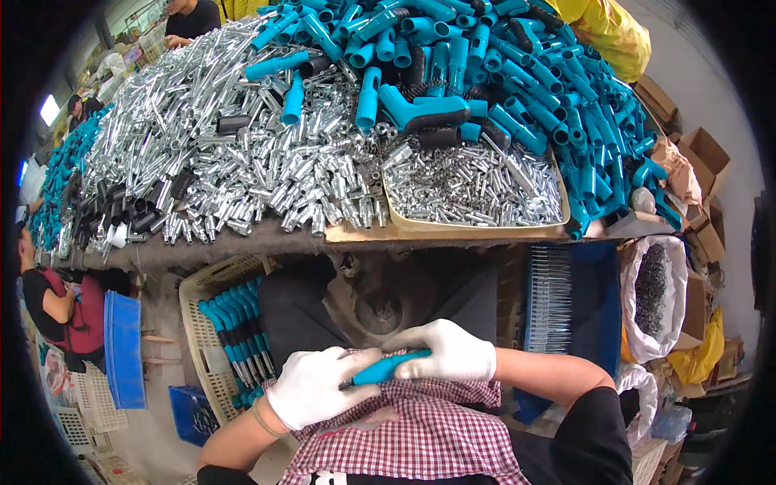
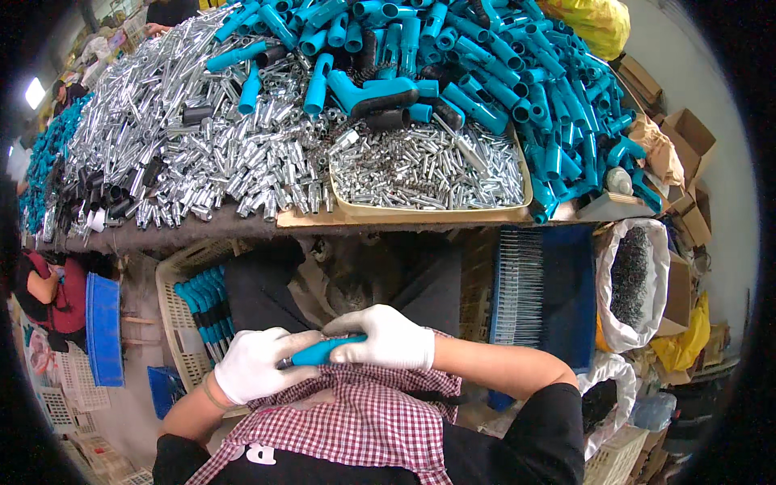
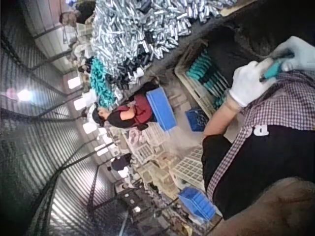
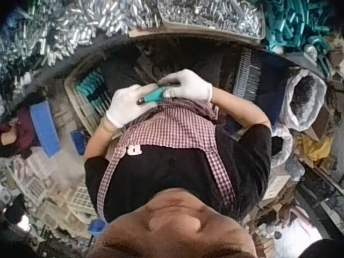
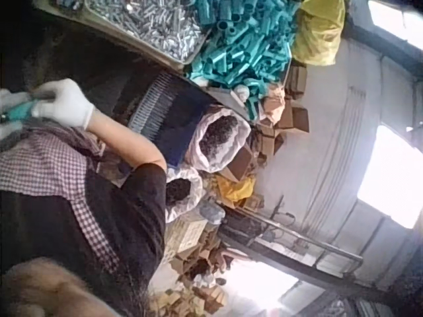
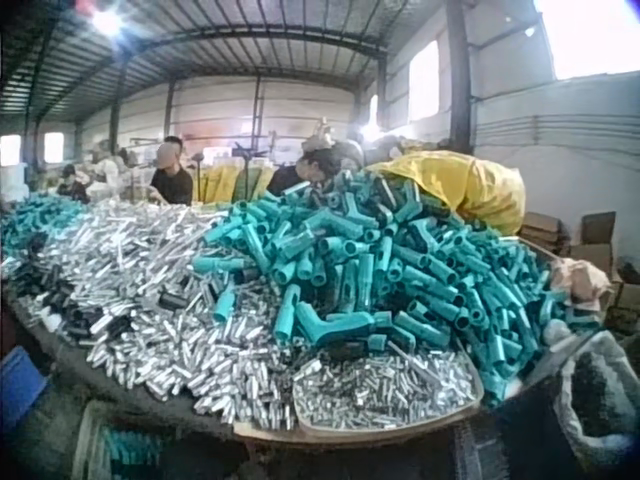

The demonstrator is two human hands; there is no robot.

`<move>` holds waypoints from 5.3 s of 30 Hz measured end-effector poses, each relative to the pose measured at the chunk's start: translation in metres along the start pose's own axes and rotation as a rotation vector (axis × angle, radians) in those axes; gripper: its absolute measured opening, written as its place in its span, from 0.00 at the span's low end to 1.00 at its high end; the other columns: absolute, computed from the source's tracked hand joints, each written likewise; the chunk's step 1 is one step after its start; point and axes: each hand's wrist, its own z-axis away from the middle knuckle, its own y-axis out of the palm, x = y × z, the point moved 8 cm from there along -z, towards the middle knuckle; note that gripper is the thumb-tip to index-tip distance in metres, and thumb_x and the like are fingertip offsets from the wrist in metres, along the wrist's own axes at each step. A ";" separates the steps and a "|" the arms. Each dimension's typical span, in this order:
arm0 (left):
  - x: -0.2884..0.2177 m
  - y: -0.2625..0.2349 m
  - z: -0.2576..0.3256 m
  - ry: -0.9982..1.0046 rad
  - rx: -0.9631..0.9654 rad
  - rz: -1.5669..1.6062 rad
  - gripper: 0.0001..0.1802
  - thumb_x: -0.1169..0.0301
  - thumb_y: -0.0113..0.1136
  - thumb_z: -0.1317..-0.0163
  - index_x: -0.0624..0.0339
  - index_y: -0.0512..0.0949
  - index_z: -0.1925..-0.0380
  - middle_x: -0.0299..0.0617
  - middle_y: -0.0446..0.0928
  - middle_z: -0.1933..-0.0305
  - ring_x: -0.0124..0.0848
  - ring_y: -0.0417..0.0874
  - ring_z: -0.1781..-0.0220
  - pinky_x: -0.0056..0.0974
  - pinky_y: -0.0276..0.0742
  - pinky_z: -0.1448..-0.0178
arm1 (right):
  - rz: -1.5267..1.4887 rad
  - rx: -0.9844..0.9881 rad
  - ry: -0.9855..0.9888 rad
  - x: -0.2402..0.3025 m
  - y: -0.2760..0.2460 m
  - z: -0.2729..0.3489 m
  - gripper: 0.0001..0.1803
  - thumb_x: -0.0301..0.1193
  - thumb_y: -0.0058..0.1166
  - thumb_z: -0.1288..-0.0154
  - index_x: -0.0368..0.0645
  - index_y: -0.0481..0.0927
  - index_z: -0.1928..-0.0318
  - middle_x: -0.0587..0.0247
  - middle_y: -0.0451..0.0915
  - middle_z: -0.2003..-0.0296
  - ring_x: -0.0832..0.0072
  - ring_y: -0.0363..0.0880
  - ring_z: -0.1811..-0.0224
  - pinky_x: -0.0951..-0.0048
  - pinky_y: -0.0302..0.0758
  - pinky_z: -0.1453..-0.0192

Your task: The person assembles non-electronic hardware components by hand, combining blue plastic parts and metal springs from assembly trays.

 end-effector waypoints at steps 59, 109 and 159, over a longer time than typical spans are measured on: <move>0.012 0.017 -0.011 -0.049 0.169 0.285 0.29 0.54 0.72 0.47 0.57 0.81 0.48 0.52 0.84 0.57 0.44 0.87 0.55 0.39 0.82 0.51 | 0.083 0.020 0.057 0.007 -0.017 0.004 0.42 0.54 0.65 0.44 0.35 0.74 0.39 0.43 0.81 0.49 0.56 0.82 0.45 0.63 0.76 0.40; 0.039 -0.013 0.002 -0.143 -0.056 0.207 0.24 0.60 0.71 0.48 0.57 0.81 0.51 0.49 0.83 0.64 0.47 0.86 0.62 0.42 0.81 0.58 | 0.448 -0.417 -0.315 0.089 -0.068 -0.027 0.08 0.29 0.57 0.39 0.39 0.82 0.62 0.54 0.81 0.70 0.62 0.84 0.67 0.66 0.79 0.60; 0.032 0.007 -0.010 -0.081 -0.019 0.044 0.23 0.58 0.66 0.48 0.54 0.80 0.52 0.46 0.82 0.70 0.45 0.85 0.68 0.45 0.80 0.65 | 1.210 -0.442 -0.633 0.094 0.033 -0.008 0.07 0.30 0.55 0.53 0.38 0.76 0.75 0.56 0.73 0.69 0.63 0.70 0.64 0.62 0.68 0.57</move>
